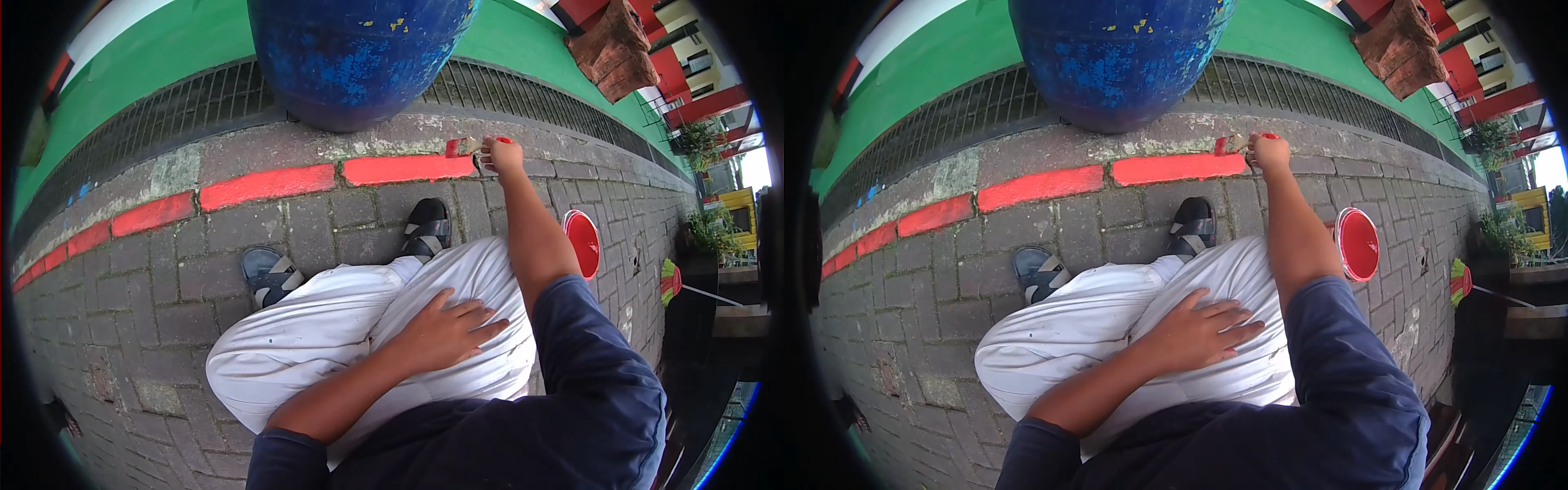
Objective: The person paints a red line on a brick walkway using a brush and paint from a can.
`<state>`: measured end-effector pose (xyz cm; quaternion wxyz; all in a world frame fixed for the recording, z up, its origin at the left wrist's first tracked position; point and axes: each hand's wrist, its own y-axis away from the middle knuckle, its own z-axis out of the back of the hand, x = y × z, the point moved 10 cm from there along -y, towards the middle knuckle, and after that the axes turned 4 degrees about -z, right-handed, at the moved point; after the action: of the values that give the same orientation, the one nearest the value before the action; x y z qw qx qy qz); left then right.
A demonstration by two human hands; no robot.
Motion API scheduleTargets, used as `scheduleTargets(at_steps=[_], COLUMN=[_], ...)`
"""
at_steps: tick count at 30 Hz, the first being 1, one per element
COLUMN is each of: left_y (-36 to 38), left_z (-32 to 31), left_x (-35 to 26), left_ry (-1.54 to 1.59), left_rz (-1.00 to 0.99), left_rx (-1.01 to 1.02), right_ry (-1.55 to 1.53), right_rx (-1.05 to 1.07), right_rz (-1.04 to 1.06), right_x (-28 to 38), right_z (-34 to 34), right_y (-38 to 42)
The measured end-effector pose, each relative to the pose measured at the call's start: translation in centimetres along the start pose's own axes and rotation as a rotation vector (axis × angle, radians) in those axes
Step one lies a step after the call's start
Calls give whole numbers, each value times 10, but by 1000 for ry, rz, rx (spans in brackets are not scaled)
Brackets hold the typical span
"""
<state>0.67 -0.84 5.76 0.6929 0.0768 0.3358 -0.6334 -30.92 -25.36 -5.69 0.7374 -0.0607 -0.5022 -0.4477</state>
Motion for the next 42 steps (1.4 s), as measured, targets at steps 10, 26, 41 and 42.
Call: scheduleTargets(at_steps=[10,26,41,42], left_y=[-4,-1,-4,-4], left_z=[-1,1,-1,0], left_x=[12,12,15,17], left_ry=[60,59,22,33], left_rz=[14,7,16,18], left_rx=[-43,-113,-83,-88], right_ry=[501,546,583,597], right_rx=[-240,-269,-247,-294], right_rz=[86,35,46,44], right_x=[-20,-29,-46,-38], right_z=[35,60,47,54], right_y=[-44,-48,-69,-64])
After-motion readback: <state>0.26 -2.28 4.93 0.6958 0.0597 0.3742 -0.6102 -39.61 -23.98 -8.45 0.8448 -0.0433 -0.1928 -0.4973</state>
